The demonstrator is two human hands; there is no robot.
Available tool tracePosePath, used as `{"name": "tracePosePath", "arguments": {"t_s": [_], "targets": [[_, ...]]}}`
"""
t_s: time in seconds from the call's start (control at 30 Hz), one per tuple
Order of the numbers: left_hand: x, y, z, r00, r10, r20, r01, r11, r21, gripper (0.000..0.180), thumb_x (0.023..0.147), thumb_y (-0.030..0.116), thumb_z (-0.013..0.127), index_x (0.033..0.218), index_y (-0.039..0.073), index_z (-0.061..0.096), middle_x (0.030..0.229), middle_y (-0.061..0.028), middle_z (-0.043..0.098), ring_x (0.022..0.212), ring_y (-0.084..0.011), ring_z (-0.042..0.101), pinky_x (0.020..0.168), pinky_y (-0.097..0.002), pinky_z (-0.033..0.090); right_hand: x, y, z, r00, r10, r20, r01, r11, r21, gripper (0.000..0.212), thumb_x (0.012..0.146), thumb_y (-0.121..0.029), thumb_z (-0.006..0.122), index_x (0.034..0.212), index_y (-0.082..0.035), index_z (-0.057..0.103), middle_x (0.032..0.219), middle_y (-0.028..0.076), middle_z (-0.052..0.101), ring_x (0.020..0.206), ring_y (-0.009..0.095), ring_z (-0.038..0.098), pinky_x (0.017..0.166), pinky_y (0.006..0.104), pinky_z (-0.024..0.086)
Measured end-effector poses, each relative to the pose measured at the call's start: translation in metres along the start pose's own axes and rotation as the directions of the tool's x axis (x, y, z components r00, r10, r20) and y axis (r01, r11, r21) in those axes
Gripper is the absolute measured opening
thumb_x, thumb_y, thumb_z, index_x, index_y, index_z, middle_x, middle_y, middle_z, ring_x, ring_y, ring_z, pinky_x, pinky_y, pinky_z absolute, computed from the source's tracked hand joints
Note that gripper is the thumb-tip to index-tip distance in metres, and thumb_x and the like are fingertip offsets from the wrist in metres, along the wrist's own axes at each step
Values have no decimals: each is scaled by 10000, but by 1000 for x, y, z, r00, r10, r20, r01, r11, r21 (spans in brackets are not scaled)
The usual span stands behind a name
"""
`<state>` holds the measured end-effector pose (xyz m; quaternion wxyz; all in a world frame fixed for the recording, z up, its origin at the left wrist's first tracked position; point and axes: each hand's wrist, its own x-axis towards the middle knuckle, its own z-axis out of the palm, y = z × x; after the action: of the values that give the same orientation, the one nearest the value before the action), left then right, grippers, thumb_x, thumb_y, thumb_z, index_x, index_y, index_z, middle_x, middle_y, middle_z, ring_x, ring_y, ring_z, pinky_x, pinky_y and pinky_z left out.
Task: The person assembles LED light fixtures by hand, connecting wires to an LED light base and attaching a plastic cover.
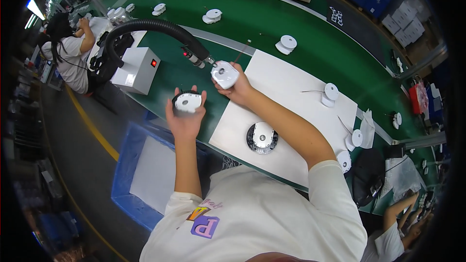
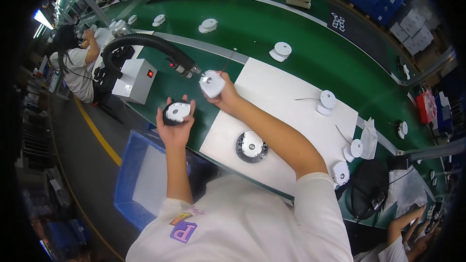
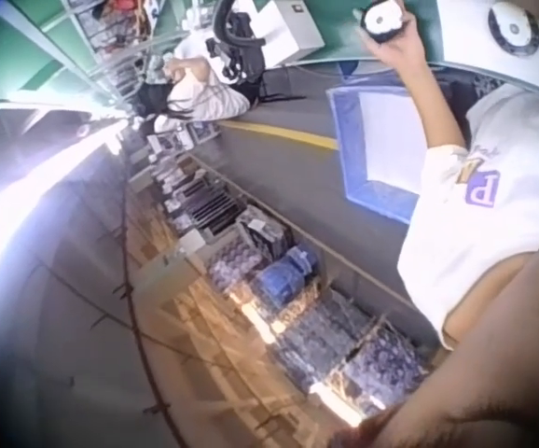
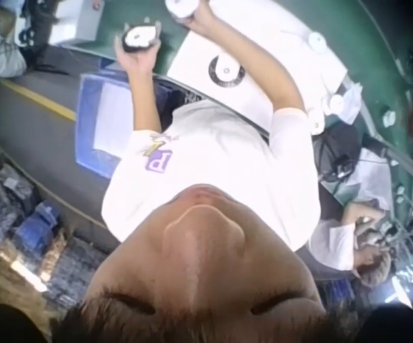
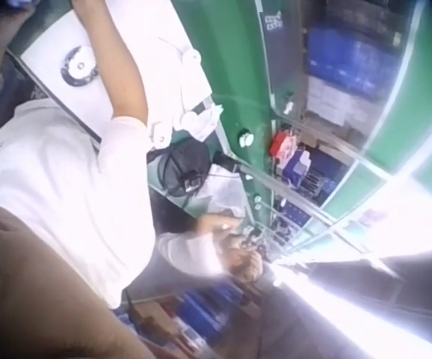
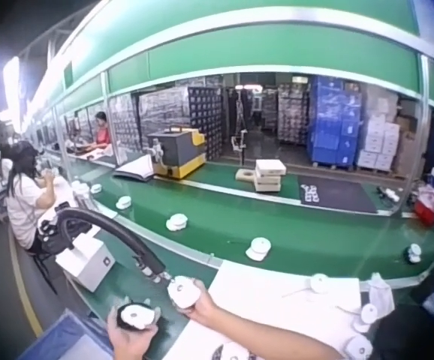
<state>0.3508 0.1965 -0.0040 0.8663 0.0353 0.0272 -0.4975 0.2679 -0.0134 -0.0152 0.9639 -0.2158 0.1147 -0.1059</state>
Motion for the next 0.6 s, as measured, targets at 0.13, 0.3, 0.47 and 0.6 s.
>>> {"name": "tracePosePath", "arguments": {"t_s": [0.13, 0.3, 0.47, 0.6], "targets": [[-19, -12, 29, 970, 117, -214, -106, 992, 64, 517, 940, 503, 515, 1370, 217, 503, 1393, -246, 443, 1310, -469, 374, 856, -511, 456, -20, -6, 3, 1000, 15, 23, -17, 998, 60, 430, 1031, -477, 285, 1197, -191, 561, 922, 181, 584, 631, 200, 508, 432, 248, 325], [-9, -6, 8, 996, 42, -82, -39, 998, 40, 552, 954, 517, 466, 1389, 178, 478, 1380, -264, 446, 1281, -437, 426, 959, -558, 424, 14, 2, -3, 997, 72, 11, -73, 984, 163, 477, 984, -474, 295, 1014, -77, 559, 866, 156, 570, 606, 191, 486, 422, 261, 304], [16, -22, 26, 979, 163, -123, -130, 963, 235, 517, 958, 461, 464, 1377, 159, 479, 1336, -269, 482, 1268, -437, 456, 1093, -621, 323, 9, 3, 3, 996, 84, 32, -88, 974, 210, 455, 979, -457, 305, 1030, -87, 565, 859, 160, 568, 592, 196, 482, 421, 261, 304], [60, -35, 36, 986, 74, -148, -45, 981, 189, 533, 938, 456, 488, 1357, 127, 480, 1373, -293, 441, 1309, -447, 412, 1093, -604, 331, -44, -13, 6, 994, -17, 106, 4, 992, 129, 445, 994, -446, 292, 1040, -110, 581, 899, 120, 615, 642, 178, 515, 434, 255, 307]]}}
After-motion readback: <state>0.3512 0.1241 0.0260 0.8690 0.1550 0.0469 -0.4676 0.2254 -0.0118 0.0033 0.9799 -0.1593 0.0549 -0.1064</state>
